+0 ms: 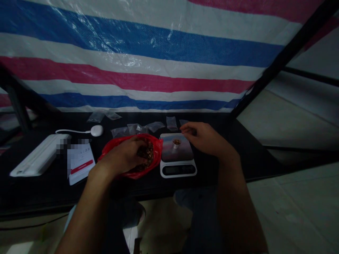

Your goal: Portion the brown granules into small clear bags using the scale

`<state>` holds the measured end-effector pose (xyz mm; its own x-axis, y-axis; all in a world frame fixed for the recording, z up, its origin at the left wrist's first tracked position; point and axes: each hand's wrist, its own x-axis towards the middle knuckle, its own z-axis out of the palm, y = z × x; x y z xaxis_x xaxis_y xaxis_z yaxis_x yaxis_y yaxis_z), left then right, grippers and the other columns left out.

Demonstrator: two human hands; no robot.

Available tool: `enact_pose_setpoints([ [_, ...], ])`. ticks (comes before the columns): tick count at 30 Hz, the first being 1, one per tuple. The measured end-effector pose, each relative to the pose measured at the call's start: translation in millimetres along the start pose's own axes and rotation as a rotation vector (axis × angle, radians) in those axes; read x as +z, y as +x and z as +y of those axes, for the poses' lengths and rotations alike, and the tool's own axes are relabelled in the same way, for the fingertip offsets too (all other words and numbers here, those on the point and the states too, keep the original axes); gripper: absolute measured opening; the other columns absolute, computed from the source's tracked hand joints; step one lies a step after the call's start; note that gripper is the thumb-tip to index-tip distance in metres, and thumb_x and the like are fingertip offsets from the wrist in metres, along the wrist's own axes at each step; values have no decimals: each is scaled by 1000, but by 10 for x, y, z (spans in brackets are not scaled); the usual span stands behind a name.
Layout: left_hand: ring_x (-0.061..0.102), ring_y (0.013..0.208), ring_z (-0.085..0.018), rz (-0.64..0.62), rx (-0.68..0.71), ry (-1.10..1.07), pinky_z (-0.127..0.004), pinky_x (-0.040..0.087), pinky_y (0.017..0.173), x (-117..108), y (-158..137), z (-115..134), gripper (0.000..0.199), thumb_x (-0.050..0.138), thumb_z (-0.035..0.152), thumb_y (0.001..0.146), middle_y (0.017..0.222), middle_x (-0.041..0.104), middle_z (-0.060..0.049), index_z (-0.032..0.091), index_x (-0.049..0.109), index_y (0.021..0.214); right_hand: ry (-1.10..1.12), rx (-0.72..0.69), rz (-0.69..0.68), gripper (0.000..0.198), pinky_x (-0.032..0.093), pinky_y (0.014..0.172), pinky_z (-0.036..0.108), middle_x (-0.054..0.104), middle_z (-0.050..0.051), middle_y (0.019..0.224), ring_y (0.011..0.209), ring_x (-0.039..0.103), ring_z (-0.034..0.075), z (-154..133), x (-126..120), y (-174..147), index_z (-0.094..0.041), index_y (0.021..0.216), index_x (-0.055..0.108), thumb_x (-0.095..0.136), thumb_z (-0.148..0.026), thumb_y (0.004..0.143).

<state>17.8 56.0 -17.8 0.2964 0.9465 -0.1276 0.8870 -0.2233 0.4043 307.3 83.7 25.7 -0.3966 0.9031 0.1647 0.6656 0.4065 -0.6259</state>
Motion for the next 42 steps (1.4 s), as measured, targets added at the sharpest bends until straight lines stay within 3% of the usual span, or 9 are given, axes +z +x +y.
enact_pose_setpoints([
  [3,69,119,-31,-24,3,-19,-43,51,106,90,-16,-100,46,70,29,84,134,72,-12,22,71,130,-62,28,14,21,55,77,30,80,8,99,86,74,20,-7,1,0,-16,105,76,62,-9,90],
  [6,72,115,-31,8,16,-50,-41,53,102,106,-4,-114,35,65,28,89,127,76,-9,27,76,122,-44,-61,42,21,55,83,32,79,8,99,87,73,19,-124,123,47,-16,107,76,62,-10,92],
  [11,75,109,-26,57,65,-101,-35,54,99,44,-35,-152,31,58,21,89,119,80,-5,28,80,110,-102,-304,-104,19,53,94,36,77,11,112,105,70,23,-470,724,169,-15,111,75,63,-14,97],
  [15,76,102,-24,8,63,-163,-33,56,94,14,-103,-206,28,61,21,87,113,81,-6,24,79,107,-277,-315,-223,23,52,99,40,73,21,120,116,67,30,-604,1139,198,-5,116,72,64,-15,97],
  [18,75,104,-24,3,22,-205,-34,57,94,27,-154,-261,36,68,29,84,120,79,-7,22,75,119,-360,-298,-255,23,53,97,40,74,21,119,114,68,30,-616,1211,195,-5,114,73,57,-8,98],
  [22,73,112,-27,11,2,-143,-38,55,100,49,-184,-295,42,70,30,83,128,76,-10,21,73,124,-392,-290,-265,26,53,91,34,77,16,114,108,70,25,-638,1159,211,-10,105,76,51,-5,99],
  [29,75,96,-23,46,7,-98,-34,55,90,-14,-182,-210,27,56,23,90,110,81,-4,26,80,103,-136,-303,-255,16,52,87,32,80,11,102,98,73,21,-559,992,256,-16,98,80,67,-8,92],
  [35,76,96,-24,98,1,-95,-33,56,90,-27,-195,-197,27,56,26,90,109,81,-4,25,80,101,133,-156,-134,17,56,81,30,82,6,101,91,75,19,-323,503,217,-20,98,82,70,-12,89],
  [42,76,95,-24,78,40,-91,-34,55,87,-33,-178,-176,28,54,25,92,107,81,-5,25,80,101,-4,14,-69,12,56,77,29,83,5,93,86,77,21,-106,91,101,-20,89,83,77,-12,83],
])
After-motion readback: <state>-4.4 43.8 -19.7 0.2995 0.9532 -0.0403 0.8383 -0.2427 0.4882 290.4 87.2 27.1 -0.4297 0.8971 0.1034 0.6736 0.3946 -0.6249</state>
